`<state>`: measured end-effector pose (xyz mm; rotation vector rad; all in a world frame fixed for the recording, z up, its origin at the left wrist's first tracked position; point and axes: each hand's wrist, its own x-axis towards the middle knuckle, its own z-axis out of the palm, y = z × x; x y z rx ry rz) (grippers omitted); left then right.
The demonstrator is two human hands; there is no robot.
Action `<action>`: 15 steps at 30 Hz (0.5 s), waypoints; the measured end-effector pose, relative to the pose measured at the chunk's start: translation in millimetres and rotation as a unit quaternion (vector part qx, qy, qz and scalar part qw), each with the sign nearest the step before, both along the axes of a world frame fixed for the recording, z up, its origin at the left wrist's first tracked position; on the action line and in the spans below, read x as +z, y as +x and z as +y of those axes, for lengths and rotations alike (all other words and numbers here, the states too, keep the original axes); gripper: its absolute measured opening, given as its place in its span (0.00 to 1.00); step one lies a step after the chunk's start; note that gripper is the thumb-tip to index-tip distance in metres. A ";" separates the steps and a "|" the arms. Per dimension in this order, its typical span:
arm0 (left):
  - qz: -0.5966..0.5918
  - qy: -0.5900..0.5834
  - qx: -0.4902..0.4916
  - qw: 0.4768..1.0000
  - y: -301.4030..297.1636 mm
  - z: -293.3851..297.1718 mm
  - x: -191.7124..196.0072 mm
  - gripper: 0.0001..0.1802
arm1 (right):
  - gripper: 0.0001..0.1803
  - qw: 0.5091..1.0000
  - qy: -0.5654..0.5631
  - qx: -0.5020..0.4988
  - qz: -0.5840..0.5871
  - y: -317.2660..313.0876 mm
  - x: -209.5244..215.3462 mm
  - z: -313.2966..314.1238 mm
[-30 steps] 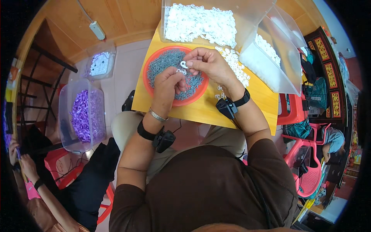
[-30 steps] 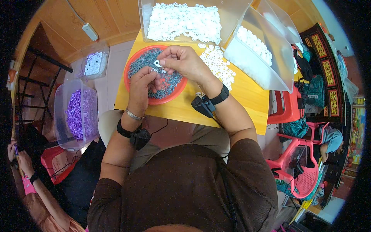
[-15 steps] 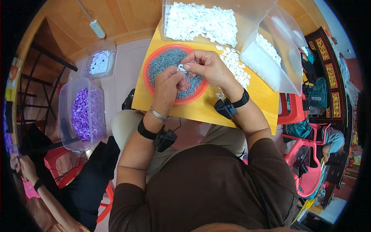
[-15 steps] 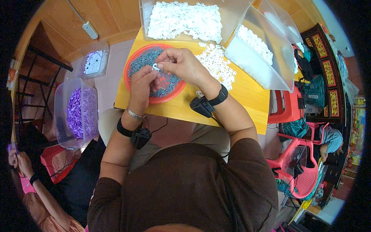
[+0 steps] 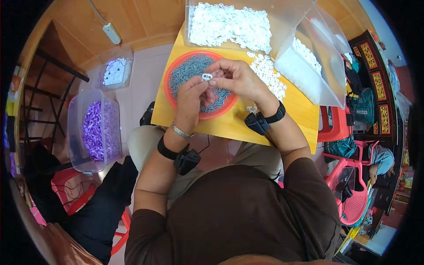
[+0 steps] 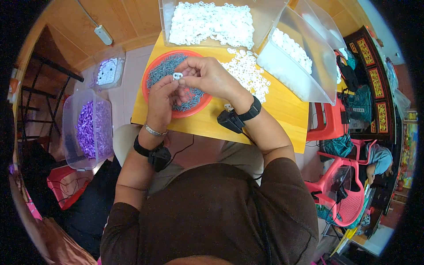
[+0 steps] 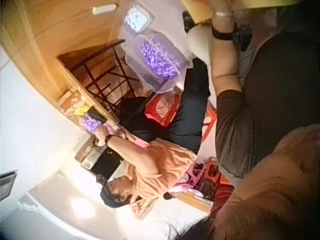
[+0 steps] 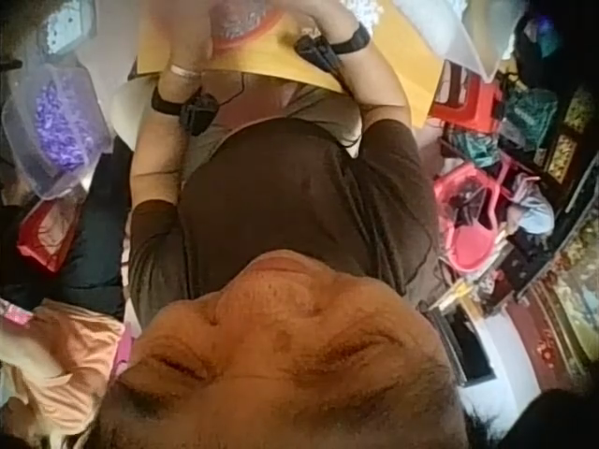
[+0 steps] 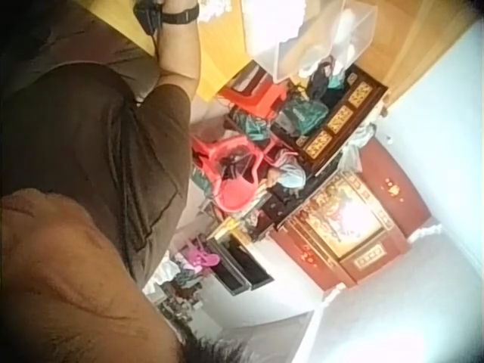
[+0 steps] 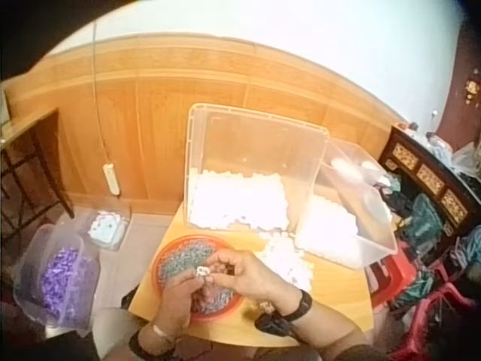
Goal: Assembling small white plastic components onto metal jump rings by hand.
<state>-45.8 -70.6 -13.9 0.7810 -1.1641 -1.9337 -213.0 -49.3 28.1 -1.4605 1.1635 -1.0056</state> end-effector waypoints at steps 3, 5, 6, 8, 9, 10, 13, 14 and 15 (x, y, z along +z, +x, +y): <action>0.033 0.044 -0.008 0.998 1.3 -0.3 1.7 0.09 | 0.16 0.998 -0.011 0.016 0.056 0.8 7.4 2.5; 0.044 0.047 0.001 0.998 0.4 0.2 2.2 0.10 | 0.16 0.995 -0.036 -0.003 0.096 6.3 9.2 4.9; 0.044 0.047 0.002 0.998 0.2 0.5 2.1 0.10 | 0.16 0.989 -0.061 -0.024 0.136 9.0 9.4 5.5; 0.040 0.047 0.004 0.998 0.0 1.3 1.5 0.13 | 0.16 0.982 -0.071 -0.042 0.167 13.1 8.2 5.5; 0.040 0.047 0.005 0.998 0.4 1.2 1.3 0.13 | 0.15 0.975 -0.080 -0.061 0.199 14.2 7.9 5.6; 0.038 0.043 0.003 0.998 1.0 0.8 1.0 0.14 | 0.15 0.975 -0.080 -0.061 0.199 14.7 7.8 5.7; 0.047 0.051 0.013 0.997 -0.7 1.6 4.9 0.14 | 0.14 0.974 -0.096 -0.060 0.198 15.0 8.6 6.1; 0.056 0.063 0.025 0.996 -1.1 2.0 7.0 0.14 | 0.14 0.974 -0.094 -0.053 0.199 15.2 10.7 6.9; 0.056 0.063 0.026 0.996 -0.7 1.5 7.7 0.14 | 0.14 0.974 -0.092 -0.045 0.200 15.4 11.8 7.3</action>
